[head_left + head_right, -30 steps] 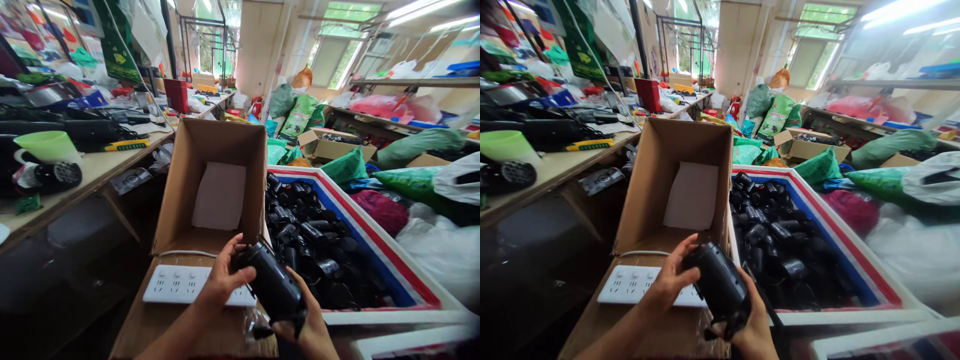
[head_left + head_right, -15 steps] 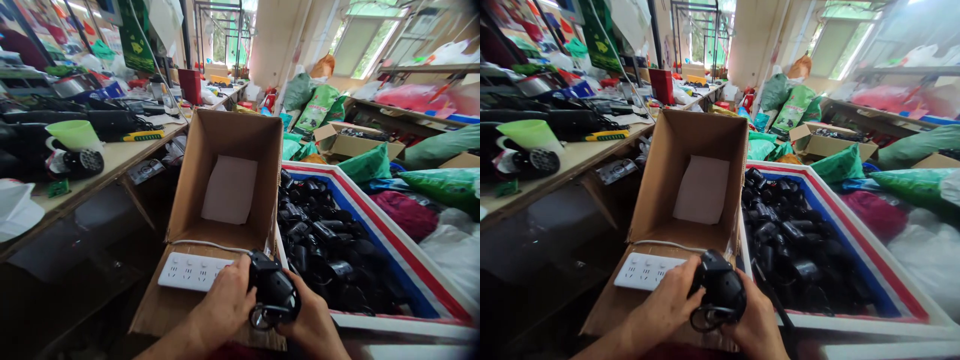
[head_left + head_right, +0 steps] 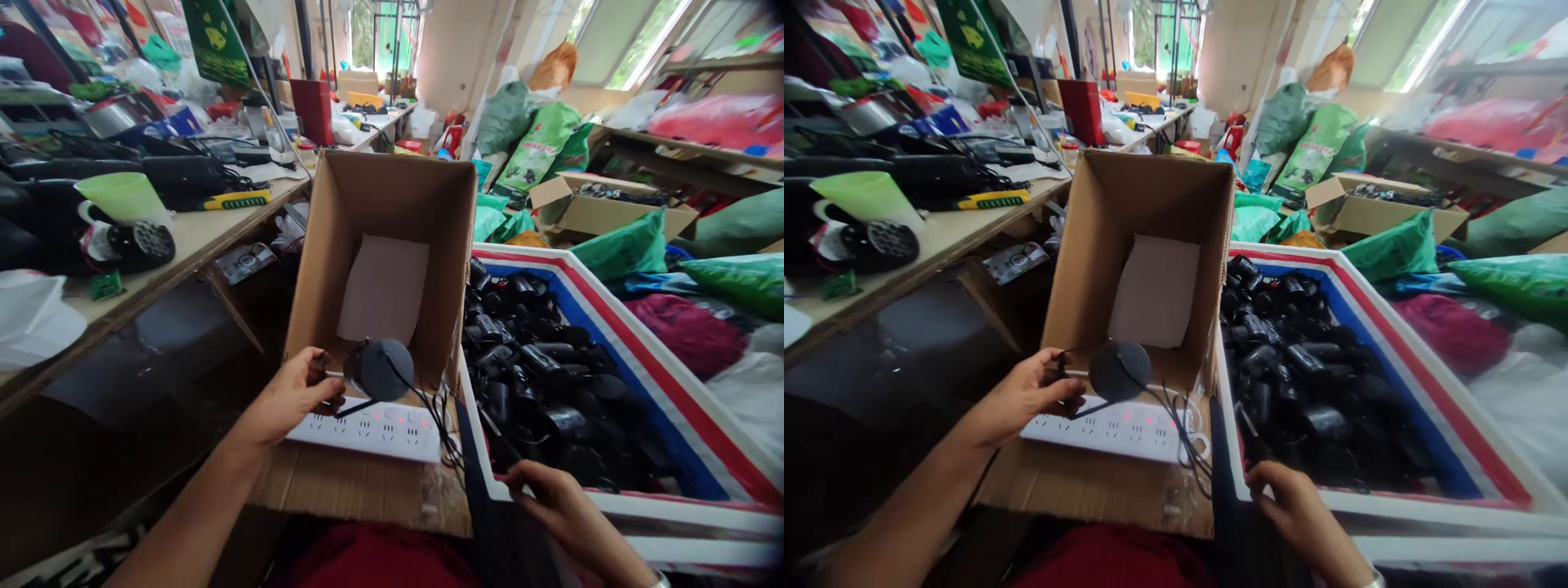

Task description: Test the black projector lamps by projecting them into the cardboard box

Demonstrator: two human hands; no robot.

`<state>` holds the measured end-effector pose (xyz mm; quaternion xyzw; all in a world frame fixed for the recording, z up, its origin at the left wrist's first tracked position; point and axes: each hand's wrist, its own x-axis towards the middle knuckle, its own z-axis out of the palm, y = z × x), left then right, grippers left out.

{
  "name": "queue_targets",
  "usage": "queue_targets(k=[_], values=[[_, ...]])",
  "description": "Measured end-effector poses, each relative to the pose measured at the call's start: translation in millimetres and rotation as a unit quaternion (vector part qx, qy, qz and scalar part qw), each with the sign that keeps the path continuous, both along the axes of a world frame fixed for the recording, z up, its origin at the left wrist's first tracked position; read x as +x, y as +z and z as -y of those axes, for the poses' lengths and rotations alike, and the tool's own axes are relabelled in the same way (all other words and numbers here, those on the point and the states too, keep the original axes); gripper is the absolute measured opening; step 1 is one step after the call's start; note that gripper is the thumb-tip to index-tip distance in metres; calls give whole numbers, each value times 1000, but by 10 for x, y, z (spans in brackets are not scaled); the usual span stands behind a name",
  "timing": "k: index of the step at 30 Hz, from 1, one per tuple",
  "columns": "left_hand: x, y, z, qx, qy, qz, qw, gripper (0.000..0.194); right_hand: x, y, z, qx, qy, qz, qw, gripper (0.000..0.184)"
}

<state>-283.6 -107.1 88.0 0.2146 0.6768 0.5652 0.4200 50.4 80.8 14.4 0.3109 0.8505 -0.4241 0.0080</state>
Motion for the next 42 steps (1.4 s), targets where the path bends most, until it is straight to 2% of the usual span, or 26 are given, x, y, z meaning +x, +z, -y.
queue_targets(k=[3, 6, 8, 11, 12, 15, 18, 20, 24, 26, 34, 39, 42], values=[[0, 72, 36, 38, 32, 53, 997, 48, -137, -124, 112, 3, -32, -33, 999, 34], [76, 90, 21, 50, 24, 74, 996, 49, -432, -213, 257, 27, -39, -76, 996, 60], [129, 77, 11, 55, 13, 81, 995, 47, -631, -265, 334, 61, -31, -95, 993, 53], [157, 57, 23, 76, 20, 93, 993, 44, -808, -291, 389, 106, -9, -109, 988, 18], [146, 54, 34, 84, 26, 97, 991, 44, -830, -275, 390, 116, -4, -115, 986, 14], [79, 45, 69, 108, 46, 120, 986, 42, -852, -162, 369, 103, -32, -143, 984, 15], [23, 17, 77, 131, 73, 149, 977, 39, -919, -52, 359, 1, -67, -170, 983, 20], [18, -13, 68, 138, 83, 165, 973, 40, -1006, -42, 371, -26, -70, -180, 981, 22], [55, -79, 50, 137, 83, 179, 971, 41, -1175, -143, 392, 98, -40, -177, 978, 19], [66, -113, 50, 138, 86, 184, 969, 42, -1227, -182, 390, 135, -23, -178, 974, 16], [36, -323, 5, 181, 92, 190, 960, 49, -1339, -209, 439, 170, 35, -184, 967, 13], [10, -489, -55, 211, 126, 200, 949, 50, -1261, -410, 516, 206, 19, -199, 958, 15], [5, -561, -104, 234, 147, 209, 938, 56, -1229, -539, 487, 209, -5, -177, 962, 13]])
